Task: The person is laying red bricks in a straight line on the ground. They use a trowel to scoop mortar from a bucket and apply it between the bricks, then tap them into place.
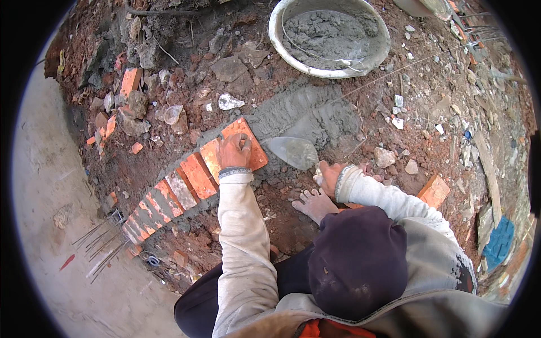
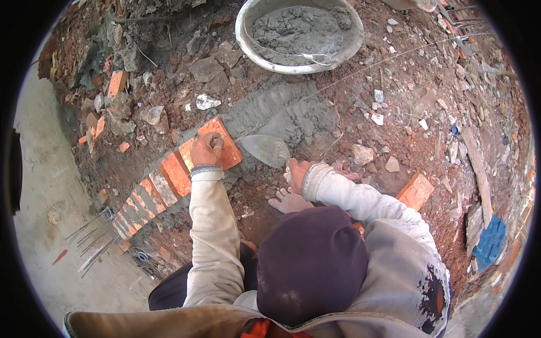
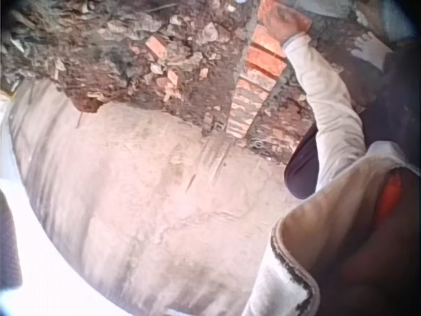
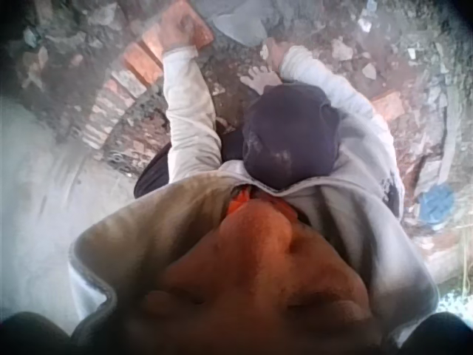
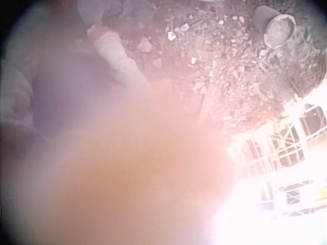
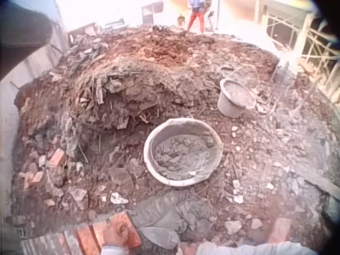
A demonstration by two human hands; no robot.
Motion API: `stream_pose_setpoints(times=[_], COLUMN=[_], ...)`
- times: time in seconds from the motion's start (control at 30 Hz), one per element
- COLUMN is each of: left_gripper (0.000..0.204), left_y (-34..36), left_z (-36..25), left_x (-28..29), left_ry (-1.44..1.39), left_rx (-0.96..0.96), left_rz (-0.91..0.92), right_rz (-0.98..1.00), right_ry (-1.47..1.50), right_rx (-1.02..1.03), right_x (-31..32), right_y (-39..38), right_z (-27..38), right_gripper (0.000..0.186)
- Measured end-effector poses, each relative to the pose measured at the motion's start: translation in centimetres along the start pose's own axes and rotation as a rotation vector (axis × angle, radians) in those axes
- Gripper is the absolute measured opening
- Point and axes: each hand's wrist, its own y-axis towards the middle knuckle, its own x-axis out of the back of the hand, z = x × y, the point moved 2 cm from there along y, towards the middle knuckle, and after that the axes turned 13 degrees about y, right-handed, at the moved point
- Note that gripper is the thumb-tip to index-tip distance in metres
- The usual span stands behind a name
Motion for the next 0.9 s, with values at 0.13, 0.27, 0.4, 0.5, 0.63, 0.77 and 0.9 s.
stream_pose_setpoints(times=[0.13, 0.27, 0.4, 0.5, 0.63, 0.77, 0.9], left_gripper=[0.015, 0.016, 0.016, 0.016, 0.017, 0.019, 0.021], left_y=[-0.4, -0.6, -0.6, -0.3, -0.5, -0.9, -1.1], left_z=[1.0, 1.4, 1.3, 1.5, 2.4, 2.6, 2.6], left_x=[0.3, -0.2, -0.6, -0.4, 0.1, 0.8, 1.2], left_ry=[-0.090, -0.169, -0.222, -0.239, -0.281, -0.303, -0.288], left_rx=[0.112, 0.166, 0.233, 0.209, 0.283, 0.257, 0.274], left_rz=[-0.046, -0.071, -0.059, -0.131, -0.110, -0.160, -0.153], right_rz=[0.065, -0.066, 0.031, -0.068, -0.202, -0.225, -0.325], right_ry=[-0.006, 0.058, 0.030, 0.030, -0.008, 0.047, 0.127], right_rx=[-0.017, -0.054, -0.138, -0.221, -0.178, -0.273, -0.263], right_x=[-0.7, 0.1, -0.1, 0.6, 2.6, 4.2, 3.3], right_y=[1.3, 3.1, 4.2, 3.8, 2.8, 2.3, 2.2], right_z=[1.7, 2.8, 2.6, 0.6, -2.3, -4.5, -6.8], right_gripper=[0.040, 0.040, 0.037, 0.036, 0.038, 0.038, 0.039])
